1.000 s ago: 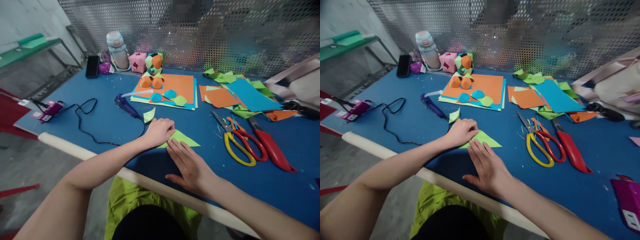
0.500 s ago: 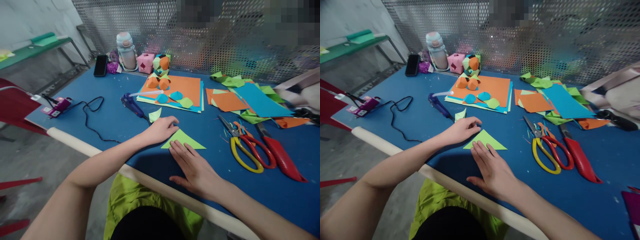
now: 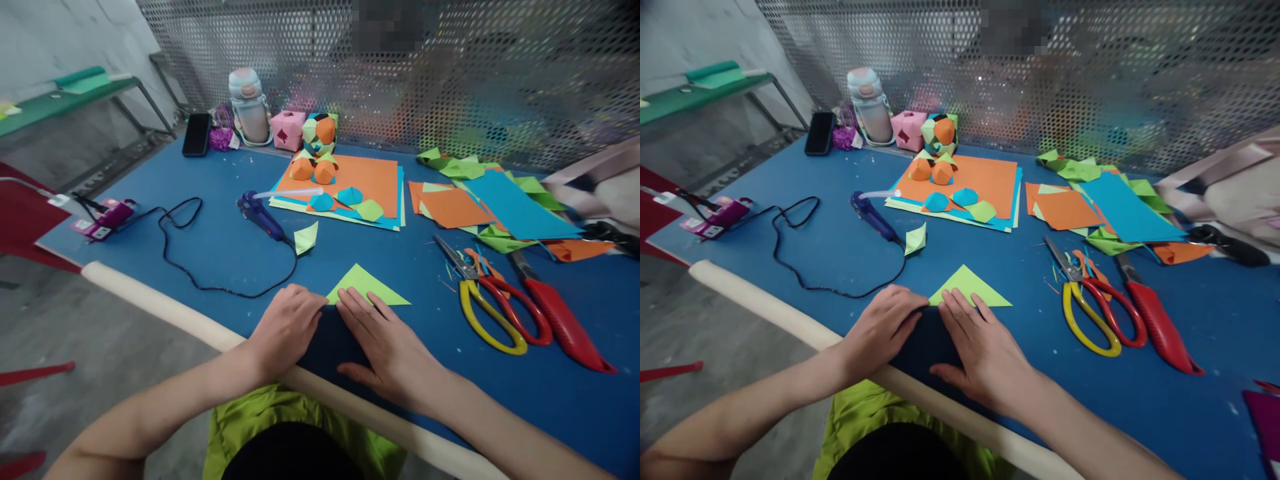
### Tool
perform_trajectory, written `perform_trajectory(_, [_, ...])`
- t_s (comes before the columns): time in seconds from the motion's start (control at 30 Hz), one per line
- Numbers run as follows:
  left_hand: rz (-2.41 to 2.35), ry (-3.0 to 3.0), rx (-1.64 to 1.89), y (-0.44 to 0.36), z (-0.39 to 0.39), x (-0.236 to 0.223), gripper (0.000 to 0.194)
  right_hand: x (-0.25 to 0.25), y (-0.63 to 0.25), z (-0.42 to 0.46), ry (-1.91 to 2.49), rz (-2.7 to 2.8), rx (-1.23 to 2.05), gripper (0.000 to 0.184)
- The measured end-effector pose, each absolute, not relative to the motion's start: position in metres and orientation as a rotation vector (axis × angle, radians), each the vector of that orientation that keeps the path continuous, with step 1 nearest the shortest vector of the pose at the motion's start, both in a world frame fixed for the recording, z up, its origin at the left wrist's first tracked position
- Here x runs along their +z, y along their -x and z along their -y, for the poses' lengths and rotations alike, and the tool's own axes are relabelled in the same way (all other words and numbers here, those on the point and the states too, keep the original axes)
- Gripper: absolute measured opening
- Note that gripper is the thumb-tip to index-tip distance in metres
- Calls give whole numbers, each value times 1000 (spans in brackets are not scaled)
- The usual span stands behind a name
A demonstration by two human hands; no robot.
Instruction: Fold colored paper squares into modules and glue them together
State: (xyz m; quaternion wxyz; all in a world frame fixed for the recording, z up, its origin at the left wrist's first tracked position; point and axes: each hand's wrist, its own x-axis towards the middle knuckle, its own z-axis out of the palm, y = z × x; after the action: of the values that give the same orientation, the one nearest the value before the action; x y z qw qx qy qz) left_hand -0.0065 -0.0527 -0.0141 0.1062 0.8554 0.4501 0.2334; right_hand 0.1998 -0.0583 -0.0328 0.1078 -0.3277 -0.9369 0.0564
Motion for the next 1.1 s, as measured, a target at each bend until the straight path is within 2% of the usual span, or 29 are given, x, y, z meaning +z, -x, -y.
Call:
perform_trajectory(0.17, [-1189, -2795, 703, 3, 57, -15, 24, -32, -198, 58, 970, 2778, 140, 72])
perform_trajectory(0.3, [-953, -2958, 483, -4, 63, -13, 32, -32, -198, 59, 990, 2763, 182, 75])
perform_trajectory(0.53, [-1115, -3019, 535, -14, 67, -12, 31, -32, -196, 60, 1010, 2746, 196, 75])
perform_trajectory(0.7, [-1154, -3085, 438, -16, 71, -13, 34, -35, -193, 65, 1090, 2711, 158, 72])
perform_trajectory(0.83, [-1209, -3104, 399, -17, 75, -15, 36, -36, -201, 73, 1167, 2664, 96, 77])
perform_trajectory(0.93, [-1239, -3122, 342, -18, 77, -17, 37, -32, -210, 79, 1229, 2641, 15, 78])
perform_trajectory(1.1, [-1292, -3114, 399, -20, 79, -21, 36, -23, -217, 87, 1354, 2598, -204, 69])
